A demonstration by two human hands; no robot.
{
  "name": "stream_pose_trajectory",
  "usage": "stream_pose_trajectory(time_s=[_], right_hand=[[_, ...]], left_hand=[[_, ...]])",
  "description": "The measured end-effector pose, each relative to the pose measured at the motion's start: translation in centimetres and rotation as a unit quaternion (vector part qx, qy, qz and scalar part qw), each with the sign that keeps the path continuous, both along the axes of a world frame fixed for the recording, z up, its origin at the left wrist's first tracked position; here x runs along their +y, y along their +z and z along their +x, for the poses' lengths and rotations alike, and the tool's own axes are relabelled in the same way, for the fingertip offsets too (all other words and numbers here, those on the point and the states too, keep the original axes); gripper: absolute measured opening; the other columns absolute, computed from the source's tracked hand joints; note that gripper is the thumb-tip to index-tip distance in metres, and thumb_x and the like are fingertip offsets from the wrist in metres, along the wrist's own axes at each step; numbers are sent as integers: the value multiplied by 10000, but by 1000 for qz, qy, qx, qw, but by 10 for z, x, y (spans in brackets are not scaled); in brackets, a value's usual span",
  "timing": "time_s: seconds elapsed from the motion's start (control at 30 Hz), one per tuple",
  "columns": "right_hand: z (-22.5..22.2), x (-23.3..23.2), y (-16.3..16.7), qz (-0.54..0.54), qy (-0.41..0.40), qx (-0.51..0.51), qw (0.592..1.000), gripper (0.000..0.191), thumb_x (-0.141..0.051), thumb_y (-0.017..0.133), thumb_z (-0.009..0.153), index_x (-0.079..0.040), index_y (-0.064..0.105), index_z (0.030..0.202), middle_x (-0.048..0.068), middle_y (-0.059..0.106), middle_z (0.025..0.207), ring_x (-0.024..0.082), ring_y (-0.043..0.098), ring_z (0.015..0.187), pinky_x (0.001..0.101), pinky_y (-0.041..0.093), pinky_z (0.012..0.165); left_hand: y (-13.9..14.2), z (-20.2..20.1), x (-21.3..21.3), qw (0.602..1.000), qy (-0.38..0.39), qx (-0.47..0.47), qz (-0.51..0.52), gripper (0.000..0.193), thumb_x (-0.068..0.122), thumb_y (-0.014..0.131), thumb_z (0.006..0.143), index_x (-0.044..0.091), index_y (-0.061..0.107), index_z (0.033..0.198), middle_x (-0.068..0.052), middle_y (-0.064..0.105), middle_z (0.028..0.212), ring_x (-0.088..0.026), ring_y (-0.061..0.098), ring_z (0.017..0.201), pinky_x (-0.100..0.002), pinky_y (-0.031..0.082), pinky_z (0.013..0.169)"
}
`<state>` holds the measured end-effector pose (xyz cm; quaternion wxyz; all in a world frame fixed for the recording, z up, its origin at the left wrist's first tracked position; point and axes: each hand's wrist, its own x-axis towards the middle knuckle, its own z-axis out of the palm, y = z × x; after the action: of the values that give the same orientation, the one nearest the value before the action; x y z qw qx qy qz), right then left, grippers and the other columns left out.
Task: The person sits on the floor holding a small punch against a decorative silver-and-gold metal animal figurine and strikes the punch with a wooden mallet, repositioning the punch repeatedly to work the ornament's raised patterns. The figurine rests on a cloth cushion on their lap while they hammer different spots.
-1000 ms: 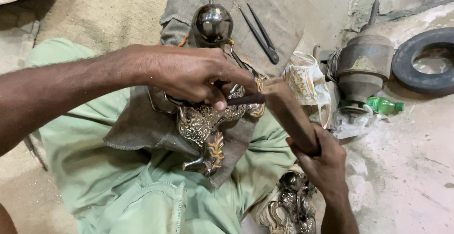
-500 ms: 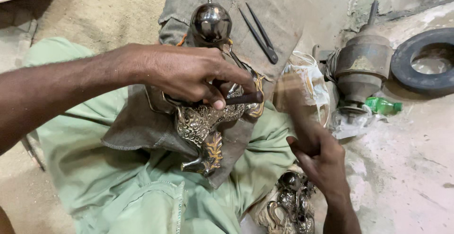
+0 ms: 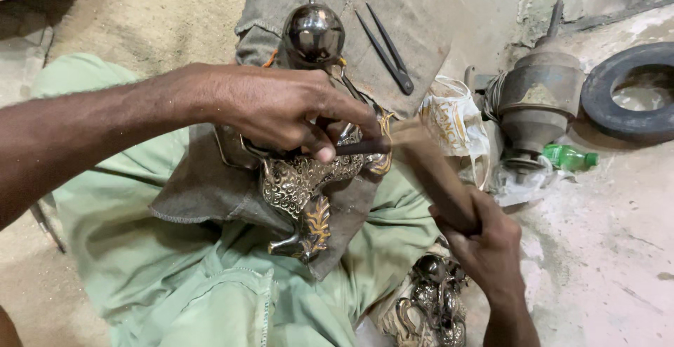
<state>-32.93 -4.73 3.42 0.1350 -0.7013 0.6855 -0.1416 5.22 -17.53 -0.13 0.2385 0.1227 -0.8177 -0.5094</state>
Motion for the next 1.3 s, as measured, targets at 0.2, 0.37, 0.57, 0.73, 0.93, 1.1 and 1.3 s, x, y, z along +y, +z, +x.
stream_pose_trajectory(time_s=[0.2, 0.37, 0.57, 0.73, 0.93, 1.1, 1.3], right_hand=[[7, 3, 4, -34, 24, 23, 999, 518, -267, 885, 803, -35, 578, 1150, 98, 716, 844, 193, 705, 704, 367, 580, 640], [18, 5, 8, 7, 36, 58, 998, 640, -292, 881, 800, -49, 539, 1283, 122, 737, 877, 206, 743, 720, 354, 601, 640], [12, 25, 1, -73, 120, 87, 986, 621, -219, 901, 801, -34, 583, 1301, 205, 724, 999, 285, 735, 852, 377, 577, 714], [-14, 51, -53, -108, 33, -118, 987, 361, -94, 904, 870, -44, 637, 1108, 100, 672, 870, 164, 620, 712, 303, 502, 623], [-27, 68, -122, -34, -126, -381, 915, 472, -44, 813, 887, -51, 493, 1234, -18, 600, 805, 63, 526, 603, 245, 418, 524], [-33, 65, -145, -74, -31, -482, 873, 601, -53, 803, 965, -68, 359, 1371, -17, 594, 898, 70, 569, 779, 235, 490, 679], [-48, 42, -145, -83, -12, -389, 918, 534, -61, 870, 936, -66, 477, 1297, 5, 597, 828, 95, 575, 731, 260, 507, 679]], left_hand=[[-5, 1, -1, 1000, 2, -17, 5, 598, 206, 726, 820, 151, 580, 1397, -49, 718, 1296, -248, 708, 1129, -417, 551, 959], [-4, -2, 0, 999, 15, -17, -25, 593, 231, 737, 837, 129, 562, 1394, -78, 701, 1326, -265, 687, 1138, -445, 527, 976], [1, 0, 7, 993, 32, -111, 33, 553, 177, 741, 896, 182, 614, 1435, -76, 742, 857, -244, 724, 818, -460, 546, 766], [23, -1, 30, 970, 167, 101, 143, 485, 141, 730, 926, 106, 541, 1372, -2, 687, 887, -118, 677, 864, -313, 582, 826], [51, -39, 66, 963, 261, -69, 8, 569, 144, 812, 859, 68, 570, 1368, -78, 723, 922, -159, 726, 858, -360, 595, 753], [56, -82, 89, 946, 268, -178, -34, 486, 63, 734, 886, 82, 598, 1353, -136, 768, 909, -226, 779, 787, -405, 608, 664], [55, -111, 109, 935, 307, -158, -82, 427, -3, 726, 893, 56, 634, 1306, -175, 753, 955, -265, 775, 806, -399, 608, 635]])
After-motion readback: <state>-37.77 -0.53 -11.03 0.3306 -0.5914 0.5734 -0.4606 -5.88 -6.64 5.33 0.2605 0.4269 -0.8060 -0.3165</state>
